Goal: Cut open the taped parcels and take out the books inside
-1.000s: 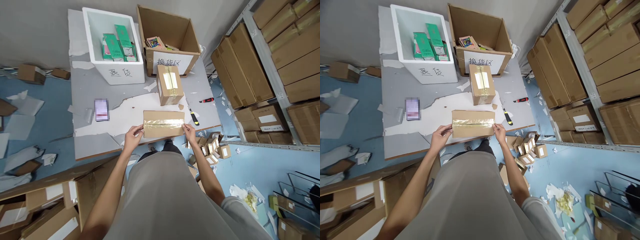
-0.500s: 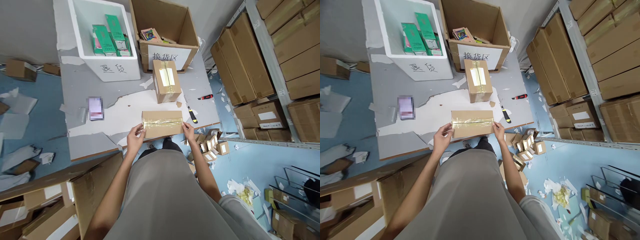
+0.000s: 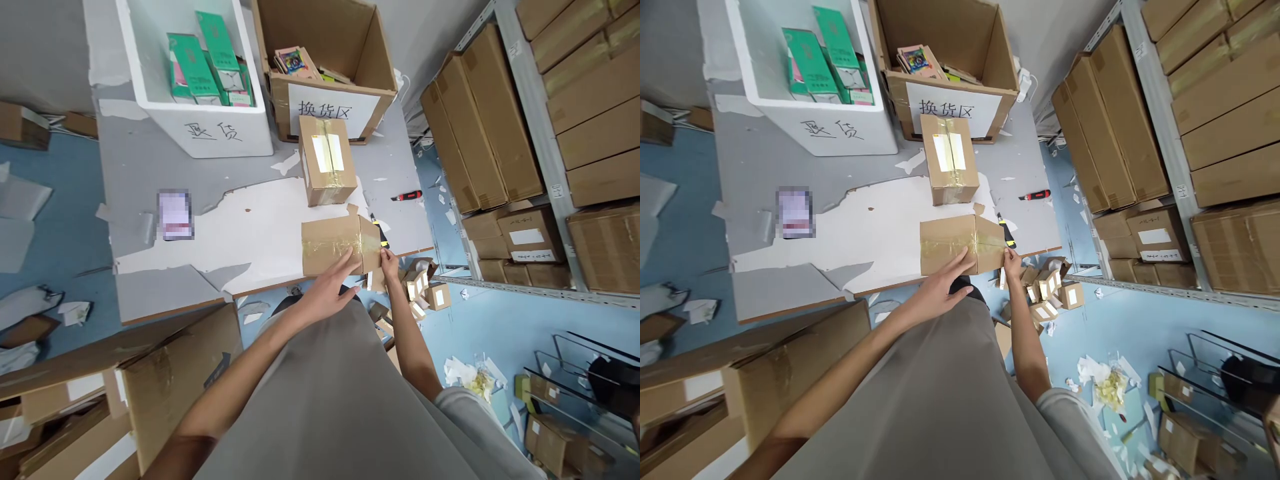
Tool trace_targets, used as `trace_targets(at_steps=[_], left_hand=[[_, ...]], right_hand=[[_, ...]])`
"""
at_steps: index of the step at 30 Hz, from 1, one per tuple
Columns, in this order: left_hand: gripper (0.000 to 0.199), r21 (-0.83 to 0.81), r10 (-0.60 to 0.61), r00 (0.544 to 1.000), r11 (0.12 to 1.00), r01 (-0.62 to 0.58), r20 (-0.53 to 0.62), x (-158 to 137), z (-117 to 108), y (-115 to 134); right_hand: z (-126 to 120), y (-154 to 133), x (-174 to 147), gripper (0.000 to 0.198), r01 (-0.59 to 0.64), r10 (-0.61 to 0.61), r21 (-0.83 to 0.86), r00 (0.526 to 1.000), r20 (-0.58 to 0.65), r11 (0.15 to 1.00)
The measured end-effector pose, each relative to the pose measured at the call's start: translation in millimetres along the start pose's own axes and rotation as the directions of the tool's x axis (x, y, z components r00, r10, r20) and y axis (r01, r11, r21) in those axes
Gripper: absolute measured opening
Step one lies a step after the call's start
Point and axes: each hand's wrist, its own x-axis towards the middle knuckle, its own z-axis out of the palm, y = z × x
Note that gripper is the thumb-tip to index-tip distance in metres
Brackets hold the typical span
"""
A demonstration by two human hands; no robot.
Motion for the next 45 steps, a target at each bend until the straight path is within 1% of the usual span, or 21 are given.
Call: trace_targets(at_steps=[4,6,8,11,14,16,18,21,24,27,29,30,32,34,36,38,39,40,42,44,45], left_hand=[[0.069,0.013,0.012,0.999,1.0,-0.012,0.034,-1,0,0],[0.071,0.032,-0.005,1.0,0.999,0.005,0.015,-5,-1,-1],[0.074,0.057,-0.042,0.998,0.997,0.044,-0.036,-10,-5,-5],[0.074,0.072,-0.143,0.98,0.986,0.154,-0.135,-21,-19,-11],[0.072,0.054,-0.232,0.951,0.967,0.247,-0.203,-33,-41,-16],[0.07,0.071,-0.272,0.931,0.952,0.297,-0.243,-42,-54,-22],[0.065,0.139,-0.3,0.908,0.926,0.351,-0.293,-51,-65,-31],[0.059,0.281,-0.318,0.877,0.86,0.427,-0.359,-62,-73,-52],[0.059,0.382,-0.364,0.85,0.775,0.503,-0.381,-69,-77,-78],[0.062,0.401,-0.401,0.817,0.725,0.56,-0.415,-80,-84,-103],[0.065,0.393,-0.373,0.798,0.721,0.57,-0.473,-92,-91,-120],[0.066,0.39,-0.353,0.786,0.719,0.575,-0.508,-99,-95,-129],[0.068,0.365,-0.345,0.745,0.706,0.607,-0.571,-114,-105,-151],[0.066,0.274,-0.403,0.68,0.699,0.661,-0.612,-128,-115,-174],[0.06,0.149,-0.48,0.624,0.707,0.691,-0.617,-138,-125,-196],[0.055,0.048,-0.531,0.593,0.719,0.694,-0.605,-144,-132,-213],[0.052,0.014,-0.547,0.581,0.721,0.693,-0.602,-145,-135,-219],[0.05,-0.011,-0.56,0.567,0.718,0.696,-0.604,-146,-137,-223],[0.047,-0.047,-0.582,0.527,0.697,0.716,-0.619,-148,-137,-224],[0.046,-0.084,-0.605,0.486,0.676,0.732,-0.631,-149,-135,-221],[0.045,-0.109,-0.613,0.471,0.674,0.731,-0.634,-149,-133,-217]], right_hand=[[0,1,4,0.044,-0.002,0.001,0.009,1.0,0.01,1.0],[0,0,4,0.043,0.002,-0.003,0.016,1.0,0.018,1.0],[1,-3,3,0.044,0.016,-0.017,0.024,0.999,0.03,1.0],[4,-11,-1,0.043,0.06,-0.062,0.031,0.997,0.049,0.998],[11,-21,-11,0.038,0.115,-0.116,0.023,0.992,0.058,0.993],[17,-28,-20,0.038,0.148,-0.149,0.016,0.987,0.062,0.989],[24,-36,-31,0.038,0.178,-0.179,0.009,0.982,0.068,0.984],[37,-49,-50,0.038,0.222,-0.221,-0.006,0.972,0.073,0.975],[48,-69,-70,0.036,0.306,-0.298,-0.066,0.949,0.103,0.95],[55,-99,-94,0.037,0.417,-0.397,-0.122,0.904,0.156,0.901],[57,-125,-116,0.039,0.501,-0.47,-0.145,0.859,0.204,0.853],[58,-140,-129,0.039,0.548,-0.504,-0.156,0.827,0.248,0.822],[63,-171,-159,0.04,0.651,-0.561,-0.172,0.737,0.376,0.739],[75,-202,-190,0.044,0.735,-0.573,-0.19,0.64,0.512,0.651],[91,-229,-218,0.054,0.801,-0.558,-0.21,0.553,0.619,0.56],[108,-250,-238,0.06,0.855,-0.559,-0.205,0.475,0.679,0.477],[115,-257,-244,0.06,0.872,-0.567,-0.207,0.452,0.689,0.444],[121,-263,-247,0.06,0.883,-0.575,-0.21,0.438,0.691,0.42],[128,-271,-248,0.056,0.888,-0.58,-0.224,0.437,0.687,0.402],[126,-272,-244,0.054,0.875,-0.569,-0.238,0.459,0.683,0.421],[122,-269,-239,0.053,0.863,-0.559,-0.249,0.48,0.676,0.441]])
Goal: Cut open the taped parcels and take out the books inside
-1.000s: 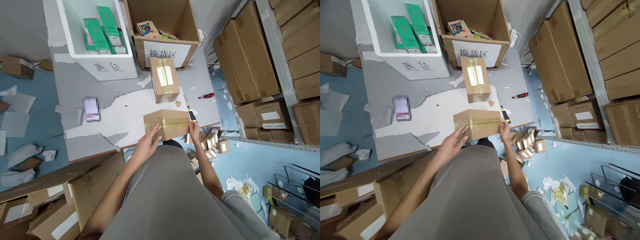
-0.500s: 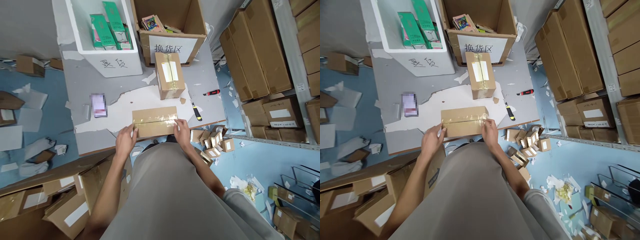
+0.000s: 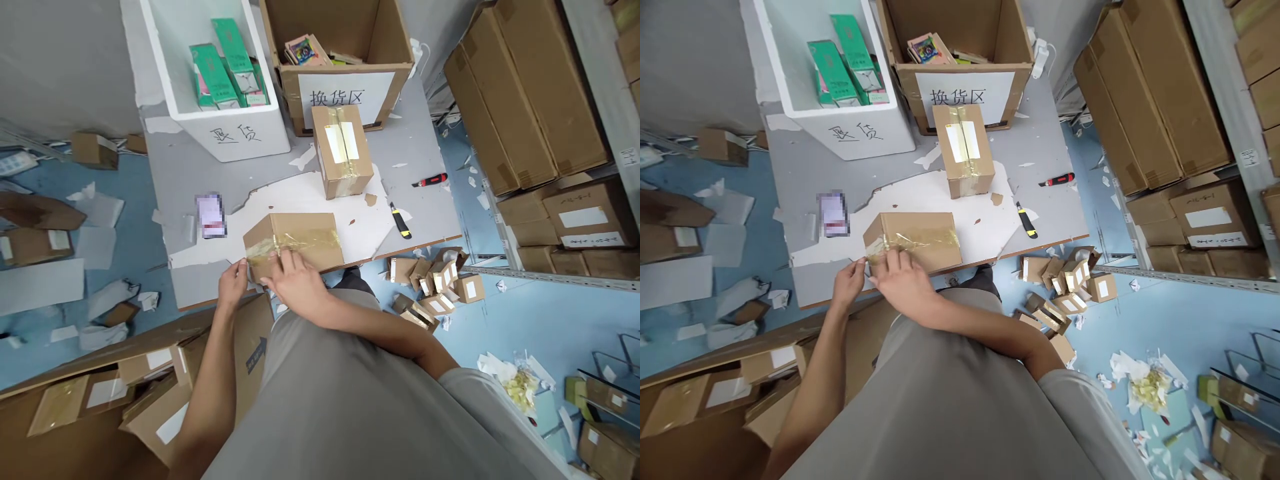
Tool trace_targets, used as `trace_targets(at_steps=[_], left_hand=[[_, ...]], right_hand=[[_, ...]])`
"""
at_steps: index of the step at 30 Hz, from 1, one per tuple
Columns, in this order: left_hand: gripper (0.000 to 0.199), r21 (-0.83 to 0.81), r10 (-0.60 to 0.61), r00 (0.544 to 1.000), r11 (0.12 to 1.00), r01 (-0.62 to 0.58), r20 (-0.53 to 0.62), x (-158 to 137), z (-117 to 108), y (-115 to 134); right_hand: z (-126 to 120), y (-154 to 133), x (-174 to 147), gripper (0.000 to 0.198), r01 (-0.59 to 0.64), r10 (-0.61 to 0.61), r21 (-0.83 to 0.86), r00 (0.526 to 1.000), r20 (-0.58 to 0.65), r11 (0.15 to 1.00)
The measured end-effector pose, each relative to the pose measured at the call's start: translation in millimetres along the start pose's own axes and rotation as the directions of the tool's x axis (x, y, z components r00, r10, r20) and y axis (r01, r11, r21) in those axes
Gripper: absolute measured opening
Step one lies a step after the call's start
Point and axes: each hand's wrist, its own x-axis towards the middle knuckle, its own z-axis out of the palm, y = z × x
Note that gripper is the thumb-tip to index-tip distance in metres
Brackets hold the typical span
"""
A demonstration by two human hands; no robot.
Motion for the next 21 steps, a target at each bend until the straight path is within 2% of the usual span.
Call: trace_targets(at_steps=[3,5,7,9,12,14,16,19,21], left_hand=[[0.039,-0.112,-0.015,1.0,0.994,0.012,-0.028,-12,5,11],[0.034,-0.195,-0.003,0.999,0.981,-0.004,-0.037,-20,13,24],[0.03,-0.257,0.037,0.999,0.966,-0.037,-0.005,-28,26,42],[0.028,-0.302,0.097,0.994,0.95,-0.077,0.053,-35,40,65],[0.031,-0.27,0.164,0.979,0.955,-0.127,0.118,-41,57,98],[0.034,-0.184,0.188,0.975,0.969,-0.164,0.122,-41,61,115],[0.036,-0.13,0.214,0.97,0.971,-0.199,0.112,-39,60,125],[0.036,-0.149,0.257,0.959,0.96,-0.239,0.117,-41,56,124],[0.034,-0.162,0.244,0.963,0.961,-0.224,0.116,-47,57,115]], right_hand=[[-3,37,-12,0.045,-0.132,0.134,0.042,0.991,-0.028,0.99],[-3,80,-24,0.036,-0.256,0.265,0.109,0.962,-0.07,0.96],[1,133,-34,0.031,-0.368,0.4,0.22,0.908,-0.126,0.904],[6,186,-42,0.025,-0.439,0.521,0.388,0.842,-0.138,0.811],[14,245,-48,0.031,-0.489,0.69,0.677,0.723,-0.039,0.55],[17,265,-49,0.039,-0.471,0.703,0.736,0.711,-0.011,0.487],[19,273,-49,0.044,-0.443,0.694,0.751,0.72,-0.028,0.49],[20,272,-54,0.05,-0.36,0.679,0.777,0.725,-0.116,0.517],[22,270,-62,0.051,-0.309,0.675,0.797,0.72,-0.16,0.519]])
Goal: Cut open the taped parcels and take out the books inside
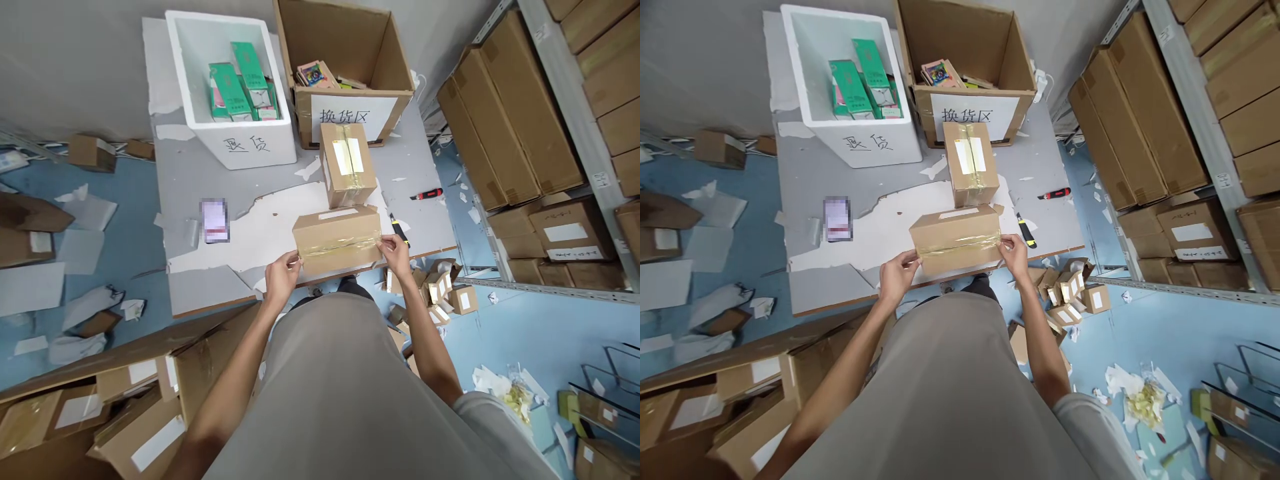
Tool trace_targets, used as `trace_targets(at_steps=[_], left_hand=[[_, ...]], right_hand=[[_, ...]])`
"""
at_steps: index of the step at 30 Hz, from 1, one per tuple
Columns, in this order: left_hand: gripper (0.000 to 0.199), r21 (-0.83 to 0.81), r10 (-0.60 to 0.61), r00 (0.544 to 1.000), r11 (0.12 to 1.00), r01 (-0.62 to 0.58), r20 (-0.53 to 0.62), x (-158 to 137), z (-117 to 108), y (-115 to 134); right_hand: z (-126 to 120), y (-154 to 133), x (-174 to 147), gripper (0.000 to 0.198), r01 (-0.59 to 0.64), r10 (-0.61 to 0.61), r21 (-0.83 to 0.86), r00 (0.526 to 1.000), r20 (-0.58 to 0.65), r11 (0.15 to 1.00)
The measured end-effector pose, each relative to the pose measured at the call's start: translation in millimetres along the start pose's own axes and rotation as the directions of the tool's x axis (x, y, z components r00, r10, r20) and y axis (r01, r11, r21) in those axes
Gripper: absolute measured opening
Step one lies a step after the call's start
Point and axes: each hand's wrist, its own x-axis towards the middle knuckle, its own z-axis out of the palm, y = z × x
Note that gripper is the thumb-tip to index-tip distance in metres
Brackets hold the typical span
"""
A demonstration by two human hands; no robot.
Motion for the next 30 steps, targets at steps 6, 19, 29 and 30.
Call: trace_targets(at_steps=[6,19,29,30], left_hand=[[0.019,0.036,-0.16,0.987,0.986,0.161,-0.018,-31,17,-27],[0.031,-0.059,-0.095,0.994,0.994,0.093,-0.043,-23,7,-5],[0.041,-0.034,-0.115,0.988,0.993,0.112,-0.106,-10,23,17],[0.042,-0.049,-0.138,0.984,0.99,0.133,-0.114,-11,25,15]], right_hand=[[1,23,-29,0.052,-0.147,0.147,-0.015,0.989,0.03,0.989],[-7,24,-21,0.058,-0.147,0.146,0.015,0.988,0.046,0.989],[-14,15,23,0.054,-0.08,0.079,0.007,0.992,0.097,0.997],[-15,16,28,0.054,-0.077,0.075,0.007,0.991,0.114,0.997]])
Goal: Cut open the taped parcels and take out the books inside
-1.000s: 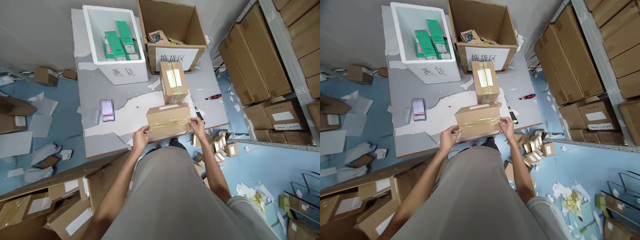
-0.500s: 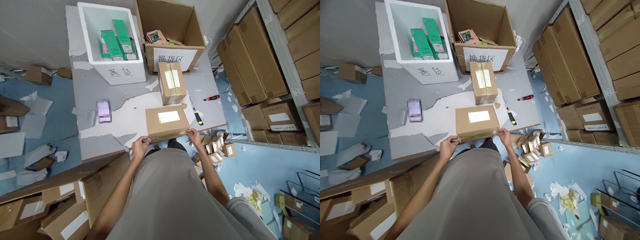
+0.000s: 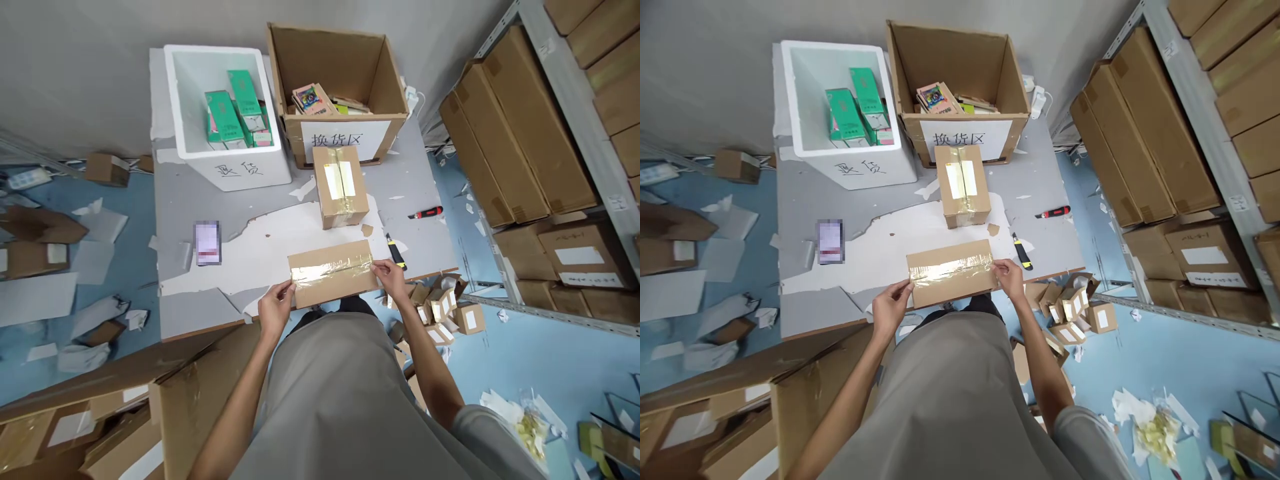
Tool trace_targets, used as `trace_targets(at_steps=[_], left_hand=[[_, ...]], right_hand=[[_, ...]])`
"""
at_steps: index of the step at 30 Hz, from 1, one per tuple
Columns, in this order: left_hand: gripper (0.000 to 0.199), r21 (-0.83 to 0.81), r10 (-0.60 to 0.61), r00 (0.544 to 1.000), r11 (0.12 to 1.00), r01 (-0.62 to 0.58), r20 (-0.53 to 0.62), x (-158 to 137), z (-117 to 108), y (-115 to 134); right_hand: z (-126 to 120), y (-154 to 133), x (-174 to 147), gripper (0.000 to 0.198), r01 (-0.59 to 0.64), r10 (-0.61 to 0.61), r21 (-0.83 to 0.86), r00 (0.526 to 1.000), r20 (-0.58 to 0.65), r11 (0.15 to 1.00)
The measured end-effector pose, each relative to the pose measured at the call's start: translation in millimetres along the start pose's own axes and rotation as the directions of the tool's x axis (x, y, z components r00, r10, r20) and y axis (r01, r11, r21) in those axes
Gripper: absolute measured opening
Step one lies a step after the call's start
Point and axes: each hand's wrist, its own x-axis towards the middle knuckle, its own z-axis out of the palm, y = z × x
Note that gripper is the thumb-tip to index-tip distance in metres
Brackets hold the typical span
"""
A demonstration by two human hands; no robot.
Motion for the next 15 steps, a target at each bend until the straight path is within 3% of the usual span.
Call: trace_targets(at_steps=[3,6,10,12,15], left_hand=[[0.045,-0.012,-0.085,0.996,0.996,0.085,0.0,1,5,0],[0.044,0.08,-0.122,0.992,0.989,0.124,-0.021,18,8,17],[0.063,0.186,0.059,0.98,0.982,-0.023,-0.188,78,29,71],[0.067,0.084,0.088,0.987,0.993,-0.077,-0.137,118,52,102],[0.072,-0.148,-0.05,0.999,0.988,0.052,0.016,171,92,137]], right_hand=[[-9,0,17,0.054,0.005,-0.006,0.006,0.997,0.071,1.0],[-22,-2,44,0.053,0.003,-0.005,0.017,0.986,0.168,1.0],[-22,-13,104,0.06,0.027,-0.03,0.024,0.984,0.175,0.999],[-9,-23,139,0.078,0.018,-0.024,0.038,0.985,0.168,0.999],[21,-37,184,0.101,-0.069,0.029,0.12,0.952,0.306,0.99]])
